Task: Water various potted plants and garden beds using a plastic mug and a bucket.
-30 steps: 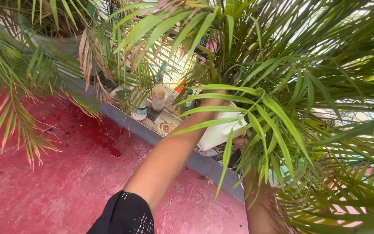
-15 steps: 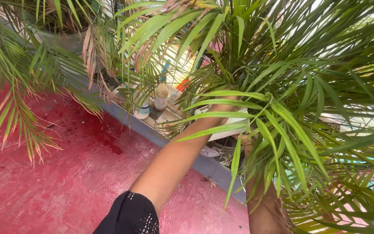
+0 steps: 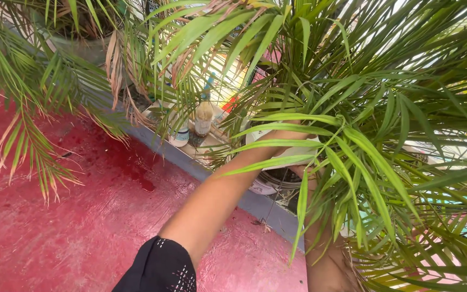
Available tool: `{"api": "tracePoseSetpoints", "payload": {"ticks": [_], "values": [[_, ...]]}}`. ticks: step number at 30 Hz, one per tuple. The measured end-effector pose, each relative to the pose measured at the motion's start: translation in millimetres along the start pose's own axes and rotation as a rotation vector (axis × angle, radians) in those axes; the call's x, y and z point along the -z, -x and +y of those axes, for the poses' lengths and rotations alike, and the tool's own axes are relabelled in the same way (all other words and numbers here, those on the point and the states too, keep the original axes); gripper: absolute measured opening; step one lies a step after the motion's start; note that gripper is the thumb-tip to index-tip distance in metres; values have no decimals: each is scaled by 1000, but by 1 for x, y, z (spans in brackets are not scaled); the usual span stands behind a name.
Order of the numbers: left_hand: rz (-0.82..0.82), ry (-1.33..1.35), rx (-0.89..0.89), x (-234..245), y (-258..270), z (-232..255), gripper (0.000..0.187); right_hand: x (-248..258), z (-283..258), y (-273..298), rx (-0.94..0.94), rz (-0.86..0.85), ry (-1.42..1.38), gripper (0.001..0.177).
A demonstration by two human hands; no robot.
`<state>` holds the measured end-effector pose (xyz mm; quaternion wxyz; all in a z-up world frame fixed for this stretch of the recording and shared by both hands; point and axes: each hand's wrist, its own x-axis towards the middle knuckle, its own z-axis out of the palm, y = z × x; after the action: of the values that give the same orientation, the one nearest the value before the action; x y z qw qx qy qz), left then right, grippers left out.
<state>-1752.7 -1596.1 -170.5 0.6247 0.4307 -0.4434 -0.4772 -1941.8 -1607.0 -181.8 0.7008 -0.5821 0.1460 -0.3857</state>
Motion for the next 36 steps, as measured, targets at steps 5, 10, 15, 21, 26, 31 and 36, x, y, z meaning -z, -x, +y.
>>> {"api": "tracePoseSetpoints", "payload": {"ticks": [5, 10, 15, 21, 26, 31, 36], "values": [[-28, -559, 9, -10, 22, 52, 33, 49, -32, 37, -28, -24, -158, 60], [37, -413, -162, -14, 18, 44, 39, 1, -4, 4, -52, -45, -318, 61], [-10, -360, 25, -8, 3, 30, 35, -20, 7, -16, -83, -66, -483, 61], [140, 268, 125, -28, 24, 37, 35, -25, 13, -16, -124, -98, -675, 62], [92, 356, -48, -34, 53, 46, 41, -27, 19, -11, -166, -125, -837, 62], [249, 132, 149, -29, 90, 33, 52, 20, 71, -8, -200, -154, -966, 63], [604, -103, 30, -23, 169, 40, 80, 122, 167, -1, -407, -71, -373, 57]]}}
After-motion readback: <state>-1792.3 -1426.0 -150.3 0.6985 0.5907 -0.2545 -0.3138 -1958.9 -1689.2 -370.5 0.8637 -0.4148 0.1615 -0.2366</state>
